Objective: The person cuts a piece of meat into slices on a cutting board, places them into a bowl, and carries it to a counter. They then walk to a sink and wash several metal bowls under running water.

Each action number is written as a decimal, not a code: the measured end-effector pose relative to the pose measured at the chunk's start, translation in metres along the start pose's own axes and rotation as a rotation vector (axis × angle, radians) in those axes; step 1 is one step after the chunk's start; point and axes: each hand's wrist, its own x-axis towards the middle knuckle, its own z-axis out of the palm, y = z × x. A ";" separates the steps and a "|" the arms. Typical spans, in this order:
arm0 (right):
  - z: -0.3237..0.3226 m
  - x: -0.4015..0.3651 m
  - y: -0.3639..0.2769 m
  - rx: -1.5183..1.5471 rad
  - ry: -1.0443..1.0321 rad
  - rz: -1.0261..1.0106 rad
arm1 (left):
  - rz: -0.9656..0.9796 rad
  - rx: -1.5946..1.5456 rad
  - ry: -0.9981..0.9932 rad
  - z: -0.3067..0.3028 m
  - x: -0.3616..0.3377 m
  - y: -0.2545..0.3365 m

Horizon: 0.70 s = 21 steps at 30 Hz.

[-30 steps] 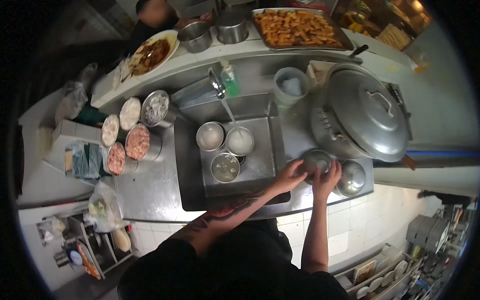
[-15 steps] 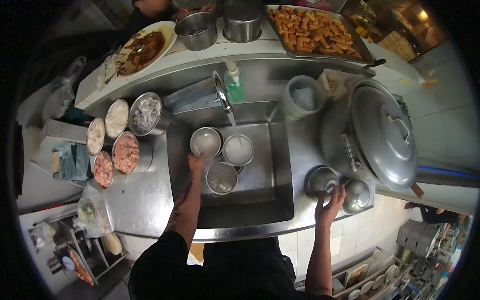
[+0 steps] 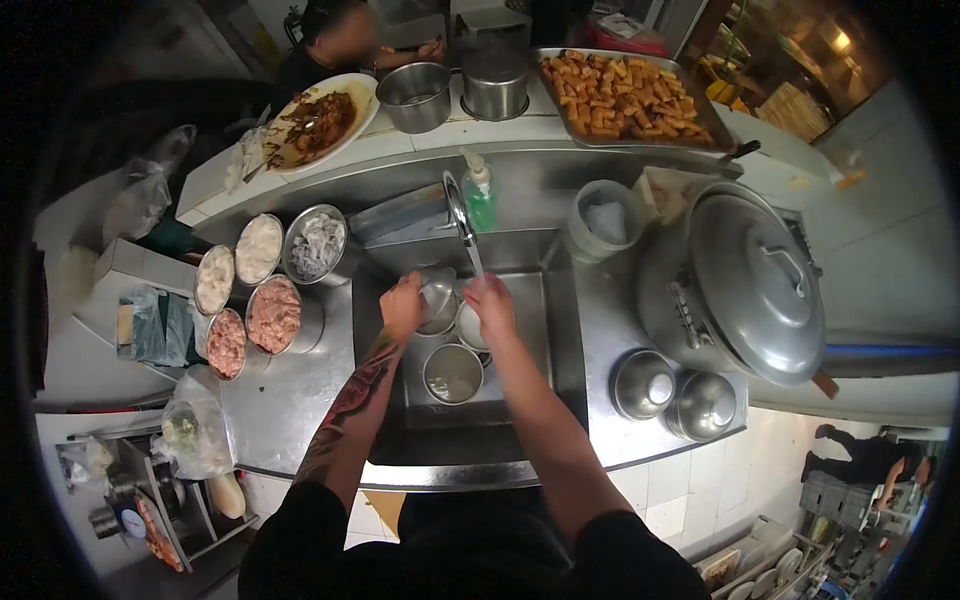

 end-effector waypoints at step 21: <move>-0.006 -0.032 -0.061 0.528 0.234 0.195 | 0.245 -0.353 0.225 0.010 0.010 0.134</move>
